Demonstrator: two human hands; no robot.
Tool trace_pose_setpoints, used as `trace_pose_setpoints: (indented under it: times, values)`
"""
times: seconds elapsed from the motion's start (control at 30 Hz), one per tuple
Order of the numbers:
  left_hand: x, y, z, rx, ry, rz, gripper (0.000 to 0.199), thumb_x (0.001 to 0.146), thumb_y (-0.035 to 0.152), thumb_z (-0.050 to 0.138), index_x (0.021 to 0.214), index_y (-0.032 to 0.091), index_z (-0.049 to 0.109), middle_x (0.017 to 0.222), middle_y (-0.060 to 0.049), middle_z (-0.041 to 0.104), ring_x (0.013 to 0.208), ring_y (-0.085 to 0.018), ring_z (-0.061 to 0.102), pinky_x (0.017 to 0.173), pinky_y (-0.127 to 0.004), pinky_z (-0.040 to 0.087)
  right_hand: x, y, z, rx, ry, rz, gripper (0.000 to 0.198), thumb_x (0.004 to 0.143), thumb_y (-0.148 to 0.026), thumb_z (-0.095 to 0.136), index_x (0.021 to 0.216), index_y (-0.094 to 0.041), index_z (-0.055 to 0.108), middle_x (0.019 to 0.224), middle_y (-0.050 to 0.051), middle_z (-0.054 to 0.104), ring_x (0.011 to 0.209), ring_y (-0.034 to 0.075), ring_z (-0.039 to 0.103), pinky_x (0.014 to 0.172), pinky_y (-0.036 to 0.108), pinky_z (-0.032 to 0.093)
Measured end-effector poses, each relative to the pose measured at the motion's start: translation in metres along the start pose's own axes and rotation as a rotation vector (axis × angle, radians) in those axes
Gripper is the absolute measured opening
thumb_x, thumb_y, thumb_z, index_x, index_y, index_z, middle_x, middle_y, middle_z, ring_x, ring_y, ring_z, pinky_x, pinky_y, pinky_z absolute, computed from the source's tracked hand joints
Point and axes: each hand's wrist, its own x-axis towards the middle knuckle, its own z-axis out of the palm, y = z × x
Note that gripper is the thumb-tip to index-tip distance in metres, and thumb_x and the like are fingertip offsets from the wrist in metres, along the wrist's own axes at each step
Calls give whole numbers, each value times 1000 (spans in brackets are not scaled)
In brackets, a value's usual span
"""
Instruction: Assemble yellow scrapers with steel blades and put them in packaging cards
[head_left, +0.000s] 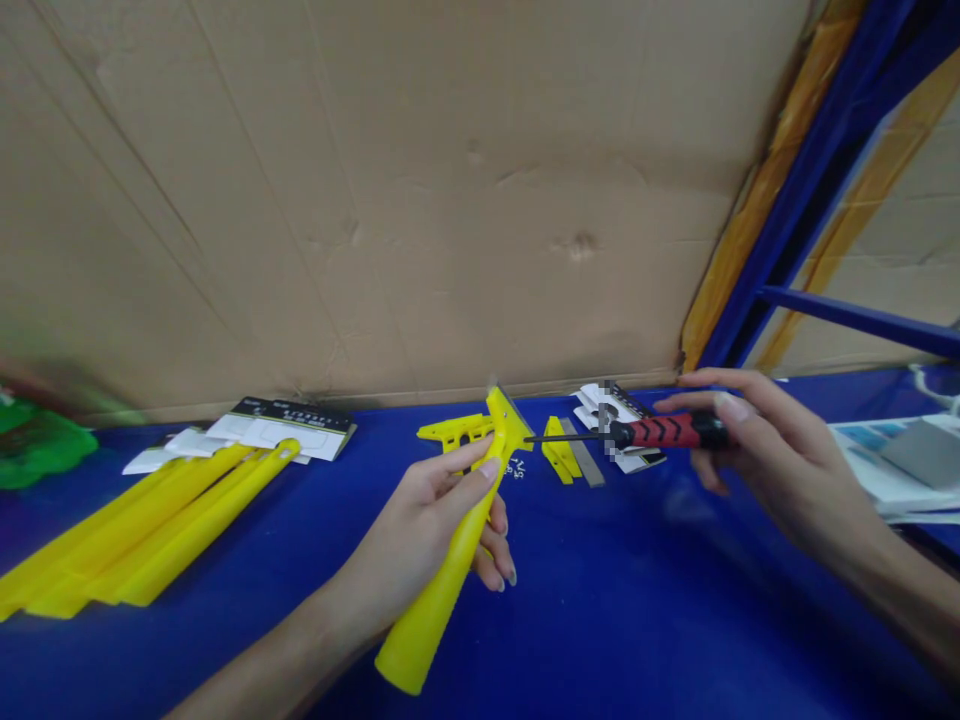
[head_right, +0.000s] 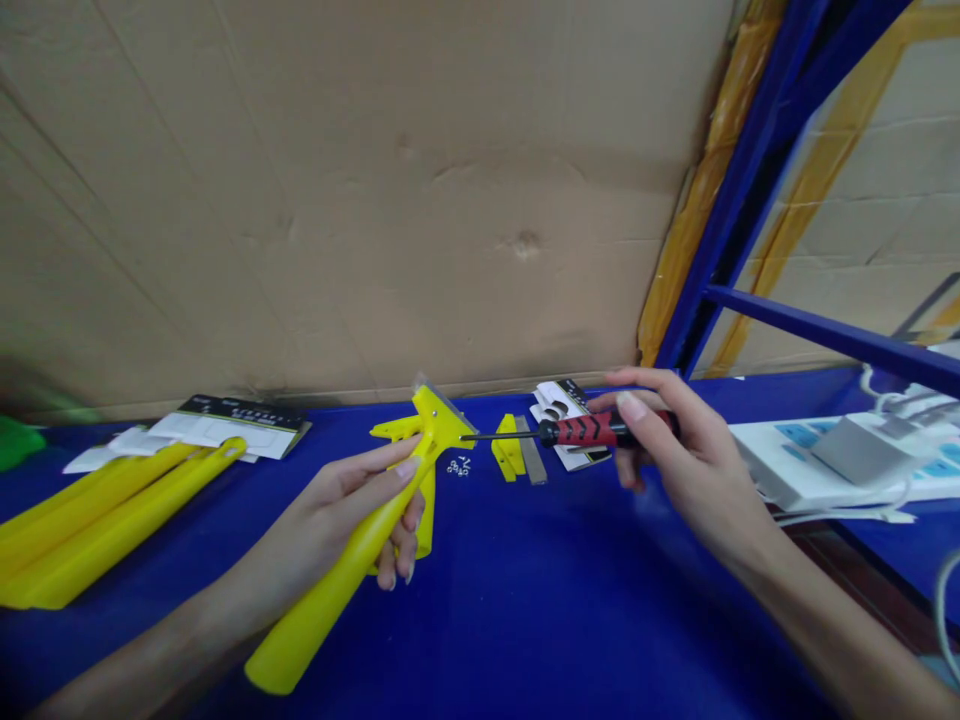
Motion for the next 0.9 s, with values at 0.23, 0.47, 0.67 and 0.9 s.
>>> trace_pose_setpoints:
  times: [0.23,0.47,0.67,0.9]
  values:
    - [0,-15,2,-47,-48,-34,74,86,47,78,143,9,50,63,3,66,45,-18,69,40,-22,54,-1,-9,-2,28,29,-119,33,84,-41,82,112,-31,69,106,0,78,74,15,72,60,24,58]
    - [0,-9,4,-61,-27,-28,73,86,46,80,142,10,50,62,2,67,46,-18,69,41,-22,55,-2,-10,-4,-39,53,-141,26,82,-35,81,105,-29,72,100,2,79,74,17,71,62,26,56]
    - [-2,-5,1,-60,15,-20,66,84,47,81,132,11,55,62,1,68,45,-17,68,40,-20,53,-4,-7,0,-144,39,-64,17,89,-42,76,94,-26,74,57,-4,65,44,12,57,44,23,45]
    - [-1,-5,1,-74,39,2,74,80,47,84,135,10,51,62,2,68,44,-16,66,39,-20,53,-3,-5,4,-68,40,-58,17,90,-43,76,99,-29,71,55,-7,63,40,9,53,41,20,43]
